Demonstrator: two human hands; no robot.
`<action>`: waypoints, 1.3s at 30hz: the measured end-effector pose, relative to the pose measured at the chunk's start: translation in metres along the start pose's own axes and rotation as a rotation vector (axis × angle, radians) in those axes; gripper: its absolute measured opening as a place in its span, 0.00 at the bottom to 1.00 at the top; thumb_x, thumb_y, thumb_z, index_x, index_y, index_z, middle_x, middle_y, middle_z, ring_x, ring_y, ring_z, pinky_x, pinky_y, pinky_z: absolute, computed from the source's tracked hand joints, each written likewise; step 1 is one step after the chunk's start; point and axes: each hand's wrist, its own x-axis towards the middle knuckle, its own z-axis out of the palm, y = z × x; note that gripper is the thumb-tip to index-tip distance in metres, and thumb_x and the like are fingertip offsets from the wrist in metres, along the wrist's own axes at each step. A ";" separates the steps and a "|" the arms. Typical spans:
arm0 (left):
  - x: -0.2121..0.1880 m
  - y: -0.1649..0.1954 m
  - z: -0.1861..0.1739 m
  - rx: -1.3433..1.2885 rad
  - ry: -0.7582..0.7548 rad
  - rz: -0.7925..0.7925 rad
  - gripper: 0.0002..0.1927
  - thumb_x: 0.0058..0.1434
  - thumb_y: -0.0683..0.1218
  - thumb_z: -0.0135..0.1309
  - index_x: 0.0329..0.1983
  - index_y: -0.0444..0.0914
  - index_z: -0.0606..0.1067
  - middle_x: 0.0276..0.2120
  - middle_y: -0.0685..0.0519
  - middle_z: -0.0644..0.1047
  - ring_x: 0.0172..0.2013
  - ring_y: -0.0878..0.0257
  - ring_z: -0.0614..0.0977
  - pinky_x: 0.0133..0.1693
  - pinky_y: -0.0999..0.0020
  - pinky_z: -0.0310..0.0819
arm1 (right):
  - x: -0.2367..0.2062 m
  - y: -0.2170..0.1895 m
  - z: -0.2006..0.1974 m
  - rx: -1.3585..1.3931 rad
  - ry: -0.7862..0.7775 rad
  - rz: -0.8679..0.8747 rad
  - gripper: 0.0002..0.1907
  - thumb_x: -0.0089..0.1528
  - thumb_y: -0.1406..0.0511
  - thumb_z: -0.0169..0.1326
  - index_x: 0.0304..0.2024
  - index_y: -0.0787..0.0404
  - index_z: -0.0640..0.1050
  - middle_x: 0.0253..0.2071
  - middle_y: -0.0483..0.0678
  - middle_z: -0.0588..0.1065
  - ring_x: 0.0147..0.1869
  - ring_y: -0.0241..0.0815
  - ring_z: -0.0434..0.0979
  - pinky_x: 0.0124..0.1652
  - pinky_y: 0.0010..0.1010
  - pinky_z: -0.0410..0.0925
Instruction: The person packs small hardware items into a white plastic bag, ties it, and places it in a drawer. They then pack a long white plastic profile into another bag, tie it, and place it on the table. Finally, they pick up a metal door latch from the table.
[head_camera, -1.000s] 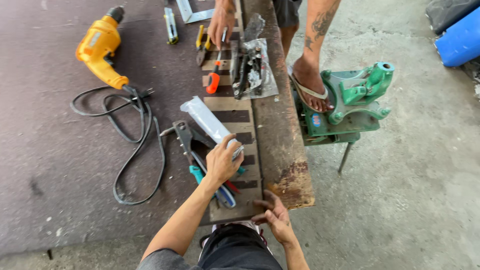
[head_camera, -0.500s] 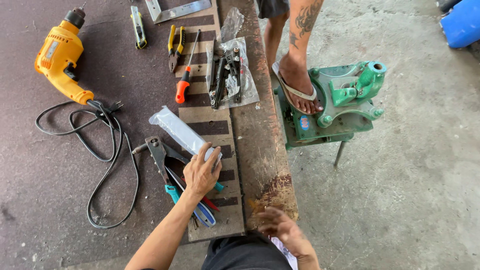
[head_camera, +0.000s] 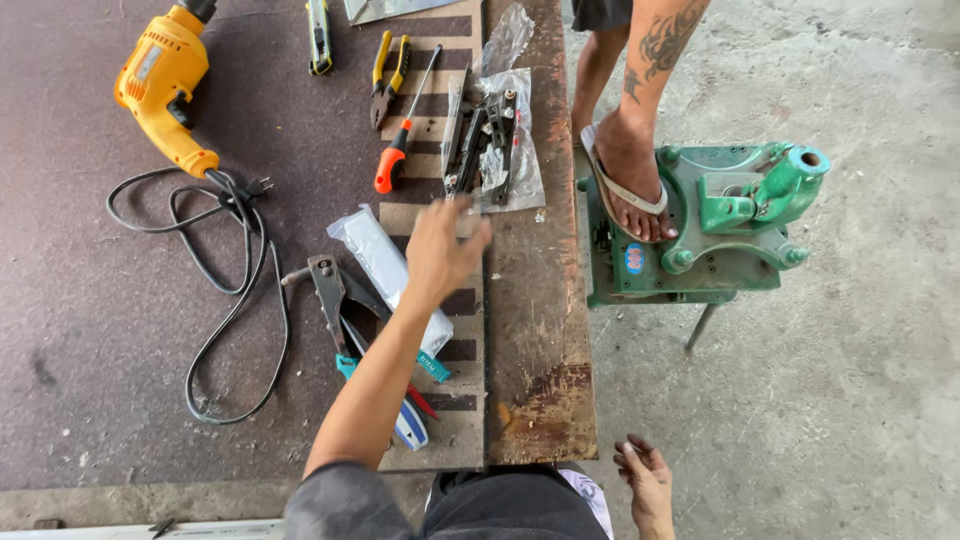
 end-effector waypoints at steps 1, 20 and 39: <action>0.030 -0.002 0.013 0.004 0.040 -0.028 0.33 0.60 0.57 0.61 0.61 0.32 0.71 0.47 0.39 0.76 0.46 0.46 0.77 0.47 0.53 0.72 | 0.004 -0.004 0.000 0.007 0.011 -0.020 0.22 0.62 0.66 0.59 0.59 0.67 0.75 0.46 0.54 0.81 0.42 0.42 0.79 0.38 0.30 0.66; 0.123 0.028 0.014 -0.051 0.011 -0.305 0.32 0.52 0.51 0.65 0.51 0.33 0.62 0.47 0.35 0.74 0.45 0.35 0.79 0.45 0.44 0.76 | 0.068 -0.276 0.327 -0.722 -0.021 -1.030 0.36 0.54 0.66 0.68 0.63 0.69 0.70 0.53 0.65 0.74 0.51 0.58 0.77 0.51 0.41 0.68; -0.080 -0.020 0.066 -0.349 -0.182 -0.034 0.34 0.60 0.43 0.57 0.65 0.24 0.59 0.50 0.27 0.74 0.49 0.31 0.78 0.50 0.46 0.73 | 0.027 -0.137 0.213 -0.336 -0.181 -0.621 0.19 0.59 0.74 0.57 0.54 0.68 0.78 0.45 0.46 0.80 0.47 0.33 0.76 0.48 0.24 0.70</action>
